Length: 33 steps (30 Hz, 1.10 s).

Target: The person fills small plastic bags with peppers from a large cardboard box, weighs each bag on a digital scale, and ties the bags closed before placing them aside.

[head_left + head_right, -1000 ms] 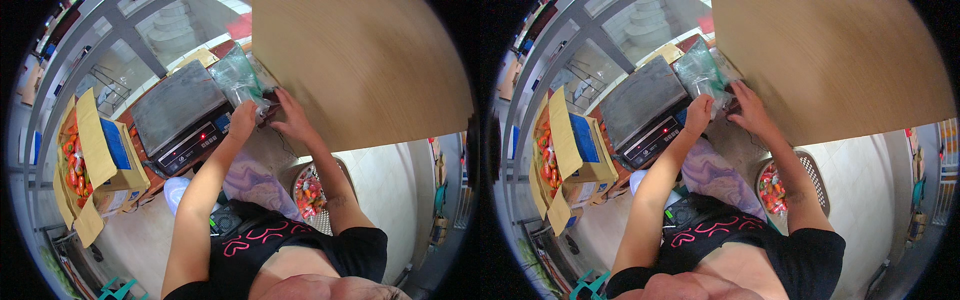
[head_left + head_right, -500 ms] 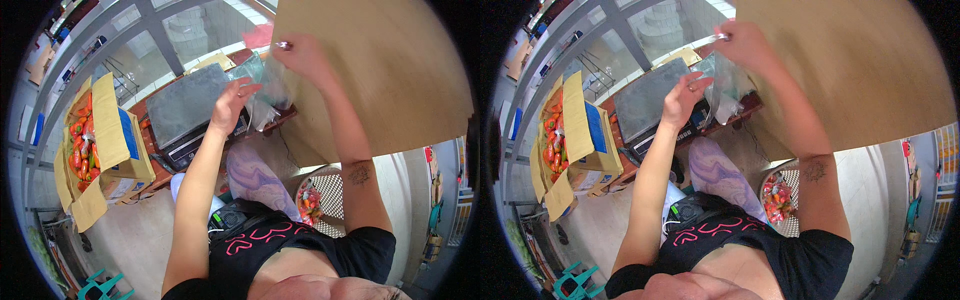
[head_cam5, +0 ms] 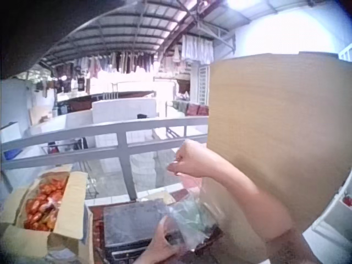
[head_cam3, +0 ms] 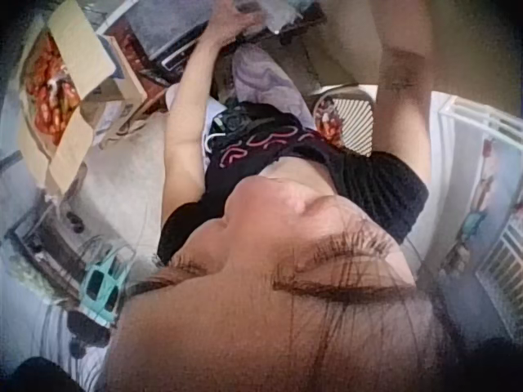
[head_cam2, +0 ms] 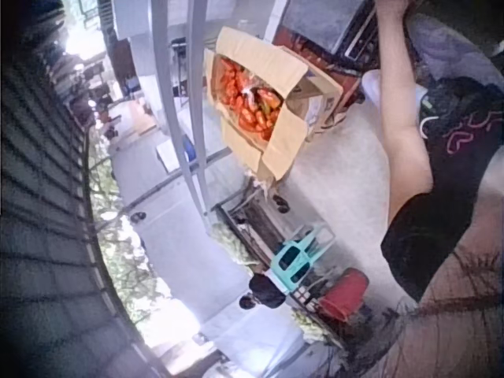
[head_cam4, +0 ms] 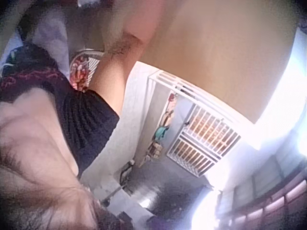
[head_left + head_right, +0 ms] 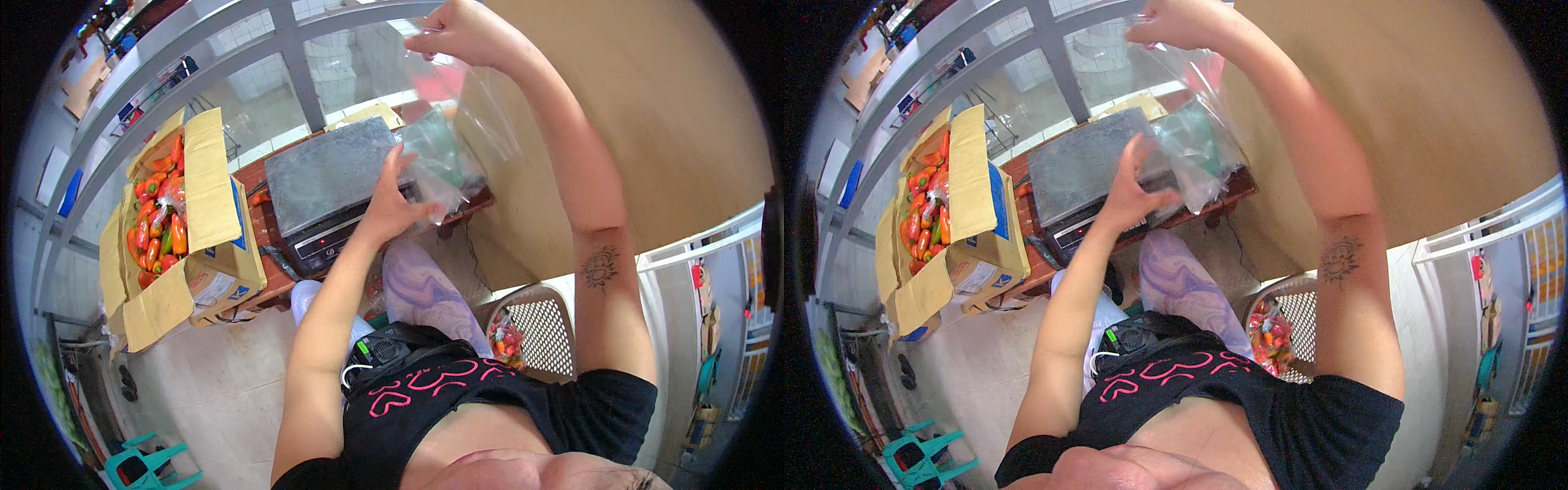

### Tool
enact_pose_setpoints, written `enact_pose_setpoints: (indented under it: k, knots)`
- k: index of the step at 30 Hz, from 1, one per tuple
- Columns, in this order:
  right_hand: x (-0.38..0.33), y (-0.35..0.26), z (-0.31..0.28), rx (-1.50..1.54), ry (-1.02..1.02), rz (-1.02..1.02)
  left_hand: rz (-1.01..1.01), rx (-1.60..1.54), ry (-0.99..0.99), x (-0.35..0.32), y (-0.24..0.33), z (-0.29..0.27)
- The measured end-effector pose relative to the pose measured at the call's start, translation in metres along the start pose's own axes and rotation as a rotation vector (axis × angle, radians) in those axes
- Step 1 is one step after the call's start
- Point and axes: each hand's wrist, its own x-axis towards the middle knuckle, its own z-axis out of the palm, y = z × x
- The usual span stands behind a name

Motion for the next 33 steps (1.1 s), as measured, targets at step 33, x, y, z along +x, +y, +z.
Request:
enact_pose_setpoints:
  k: [33]
  knots:
    - [0.004, 0.064, 0.053, 0.669, -0.044, 0.187, -0.295, -0.742, 0.404, -0.031, 0.045, -0.140]
